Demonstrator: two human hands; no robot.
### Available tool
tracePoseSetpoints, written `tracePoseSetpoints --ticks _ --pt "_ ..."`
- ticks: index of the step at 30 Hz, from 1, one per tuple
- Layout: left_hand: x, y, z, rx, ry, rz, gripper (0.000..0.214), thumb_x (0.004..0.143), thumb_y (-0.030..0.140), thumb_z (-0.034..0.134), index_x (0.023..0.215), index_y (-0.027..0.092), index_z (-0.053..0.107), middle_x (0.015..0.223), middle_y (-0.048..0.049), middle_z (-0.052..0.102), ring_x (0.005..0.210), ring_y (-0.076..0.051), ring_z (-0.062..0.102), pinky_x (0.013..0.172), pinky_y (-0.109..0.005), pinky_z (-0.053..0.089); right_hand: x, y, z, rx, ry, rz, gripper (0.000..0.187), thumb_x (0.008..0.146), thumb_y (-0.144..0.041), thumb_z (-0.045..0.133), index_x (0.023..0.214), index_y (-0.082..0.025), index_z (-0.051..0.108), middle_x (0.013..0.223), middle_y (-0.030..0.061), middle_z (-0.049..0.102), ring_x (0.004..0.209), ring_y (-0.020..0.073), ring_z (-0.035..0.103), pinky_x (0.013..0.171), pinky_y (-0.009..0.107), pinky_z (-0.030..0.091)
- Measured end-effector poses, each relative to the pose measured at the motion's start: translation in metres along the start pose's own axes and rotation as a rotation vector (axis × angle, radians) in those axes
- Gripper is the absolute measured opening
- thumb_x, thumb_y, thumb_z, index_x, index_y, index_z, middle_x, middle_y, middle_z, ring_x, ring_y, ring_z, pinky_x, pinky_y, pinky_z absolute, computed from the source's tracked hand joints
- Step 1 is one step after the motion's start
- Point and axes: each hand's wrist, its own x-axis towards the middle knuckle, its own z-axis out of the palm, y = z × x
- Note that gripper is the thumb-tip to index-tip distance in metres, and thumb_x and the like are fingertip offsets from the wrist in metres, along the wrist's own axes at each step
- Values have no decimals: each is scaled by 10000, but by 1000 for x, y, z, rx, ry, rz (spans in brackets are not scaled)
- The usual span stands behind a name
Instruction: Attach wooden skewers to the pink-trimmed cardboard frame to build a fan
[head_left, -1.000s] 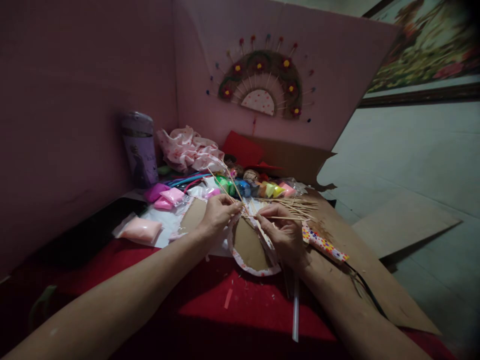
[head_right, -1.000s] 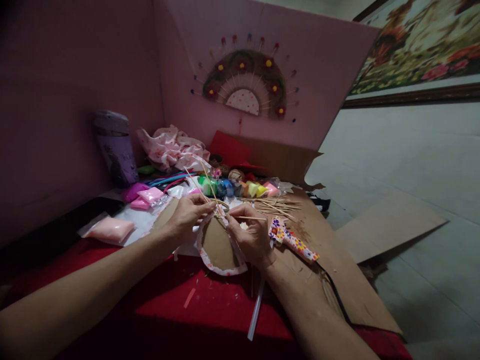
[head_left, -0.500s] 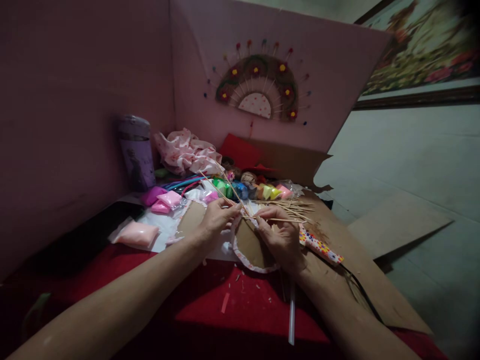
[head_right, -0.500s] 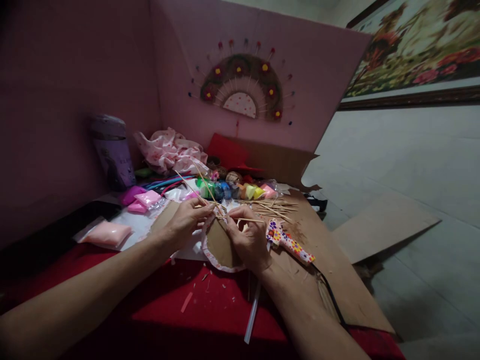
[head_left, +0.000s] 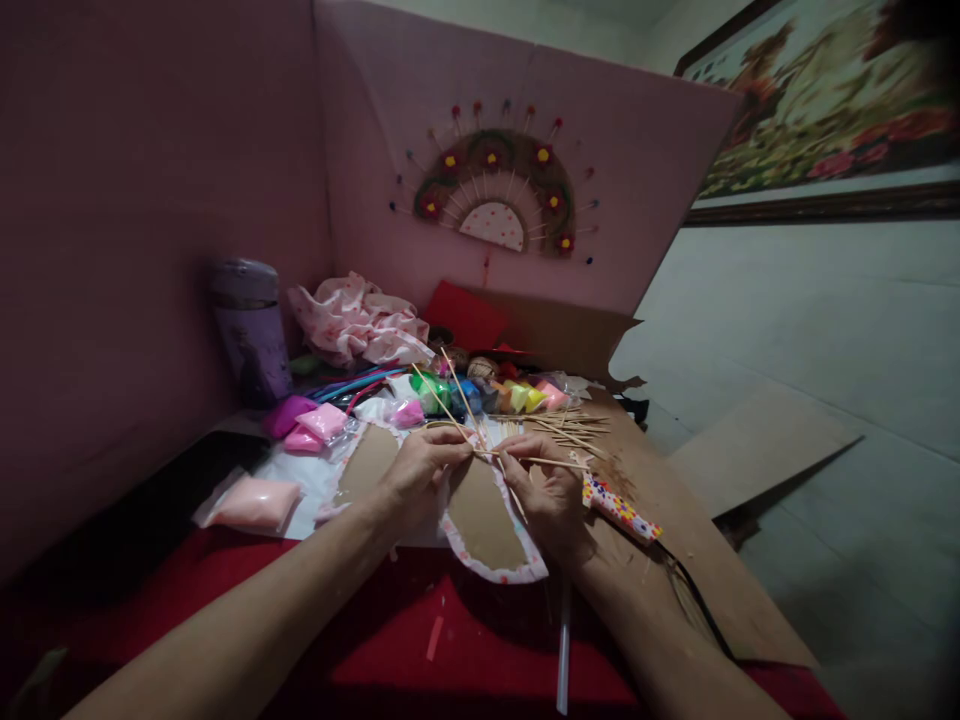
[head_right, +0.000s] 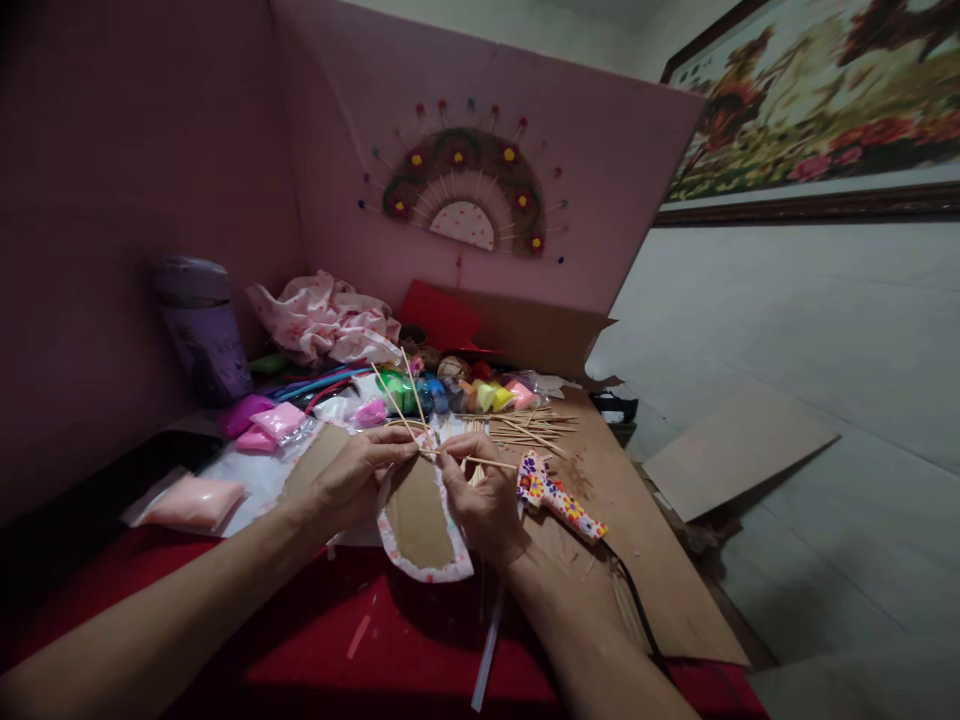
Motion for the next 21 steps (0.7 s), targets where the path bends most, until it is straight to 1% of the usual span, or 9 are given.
tracePoseSetpoints --ticks 7,11,17,21 --pt "1 0 -3 -76 -36 -51 271 549 130 718 813 138 657 735 -38 670 645 -136 607 629 -243 449 0 3 3 71 47 16 58 788 -185 586 737 -200 563 776 31 620 729 164 587 643 291 456" --pt "0 2 -1 -69 -42 -42 286 539 135 729 814 129 650 746 -51 675 646 -142 612 628 -246 454 1 2 2 88 61 41 58 789 -191 587 734 -201 572 774 31 621 741 166 589 647 290 456" --pt "1 4 0 -54 -10 -40 281 504 133 739 770 132 647 717 -41 675 607 -128 607 594 -231 450 2 0 2 109 53 45 60 785 -204 592 731 -202 568 771 35 627 734 169 591 660 304 465" --pt "2 4 -1 -58 -25 -44 272 519 139 724 781 138 650 708 -39 675 585 -130 605 568 -235 449 2 1 2 145 44 79 70 792 -204 583 725 -203 563 768 34 626 748 171 594 681 312 467"
